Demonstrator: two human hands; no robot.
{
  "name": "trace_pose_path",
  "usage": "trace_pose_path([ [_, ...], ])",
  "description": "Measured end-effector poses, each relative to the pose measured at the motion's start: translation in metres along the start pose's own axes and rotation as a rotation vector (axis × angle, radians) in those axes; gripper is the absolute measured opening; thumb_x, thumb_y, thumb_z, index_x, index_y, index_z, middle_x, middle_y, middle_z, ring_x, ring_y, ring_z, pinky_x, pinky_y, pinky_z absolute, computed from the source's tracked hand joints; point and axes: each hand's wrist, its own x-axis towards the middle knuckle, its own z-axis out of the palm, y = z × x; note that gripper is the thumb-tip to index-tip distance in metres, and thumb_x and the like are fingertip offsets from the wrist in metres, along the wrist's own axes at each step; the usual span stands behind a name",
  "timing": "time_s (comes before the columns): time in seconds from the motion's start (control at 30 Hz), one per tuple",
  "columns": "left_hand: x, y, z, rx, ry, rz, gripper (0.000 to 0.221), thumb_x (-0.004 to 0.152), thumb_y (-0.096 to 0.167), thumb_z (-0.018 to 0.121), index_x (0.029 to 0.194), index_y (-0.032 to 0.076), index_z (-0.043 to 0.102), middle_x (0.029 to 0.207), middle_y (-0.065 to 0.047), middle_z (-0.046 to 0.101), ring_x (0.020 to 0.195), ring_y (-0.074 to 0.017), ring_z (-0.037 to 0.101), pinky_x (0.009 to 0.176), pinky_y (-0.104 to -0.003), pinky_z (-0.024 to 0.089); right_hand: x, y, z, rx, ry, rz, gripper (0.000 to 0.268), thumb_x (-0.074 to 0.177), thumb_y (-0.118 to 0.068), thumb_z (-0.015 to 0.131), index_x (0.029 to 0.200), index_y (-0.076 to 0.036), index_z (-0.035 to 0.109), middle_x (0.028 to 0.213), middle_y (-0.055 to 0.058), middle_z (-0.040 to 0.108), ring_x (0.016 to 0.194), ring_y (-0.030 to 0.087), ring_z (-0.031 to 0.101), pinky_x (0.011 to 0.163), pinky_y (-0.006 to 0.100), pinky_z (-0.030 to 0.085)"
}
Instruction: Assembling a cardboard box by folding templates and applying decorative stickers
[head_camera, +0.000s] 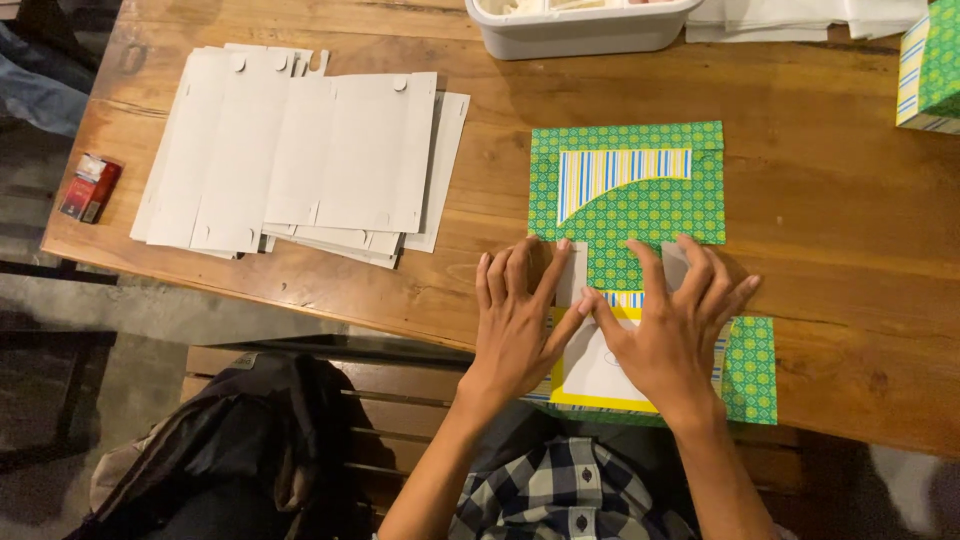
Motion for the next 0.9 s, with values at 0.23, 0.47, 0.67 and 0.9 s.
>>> trace_pose_path([
  [0.23,-0.001,0.001,-0.007,-0.030,-0.021,0.019,0.062,0.107,0.051,0.046,0.159,0.020,0.036,0.157,-0.017,0.035,0.144,-0.0365,0.034,0.125,-0.059,0.020,0.002,-0.002,-0.002,0.018,-0.012,0.011,0.061,0.085,-0.051,0.075,0.135,-0.017,0.063,0.145,0.025,0.043,0.138,0.045,0.036,0.110,0.085,0.014],
  [0.47,-0.021,0.006,-0.017,-0.013,-0.101,0.023,0.065,0.106,0.050,0.047,0.160,0.016,0.034,0.167,-0.020,0.028,0.156,-0.0368,0.025,0.126,-0.059,0.018,0.001,-0.001,0.000,0.017,-0.011,0.005,0.063,0.087,-0.055,0.072,0.136,-0.017,0.063,0.144,0.025,0.043,0.138,0.046,0.036,0.110,0.086,0.014],
  [0.67,-0.045,0.015,-0.023,0.132,-0.105,0.032,0.063,0.106,0.050,0.050,0.161,0.022,0.034,0.169,-0.021,0.023,0.158,-0.0371,0.022,0.125,-0.058,0.021,0.002,-0.002,-0.002,0.020,-0.009,0.017,0.063,0.086,-0.053,0.074,0.136,-0.016,0.062,0.144,0.025,0.042,0.138,0.046,0.035,0.111,0.085,0.013],
  [0.9,-0.045,0.011,-0.016,0.111,-0.063,0.027,0.061,0.106,0.051,0.051,0.160,0.027,0.038,0.167,-0.016,0.028,0.155,-0.0332,0.030,0.125,-0.055,0.021,-0.004,-0.001,0.002,-0.028,0.013,-0.001,0.066,0.090,-0.056,0.069,0.140,-0.014,0.057,0.144,0.027,0.044,0.139,0.047,0.037,0.112,0.082,0.016],
])
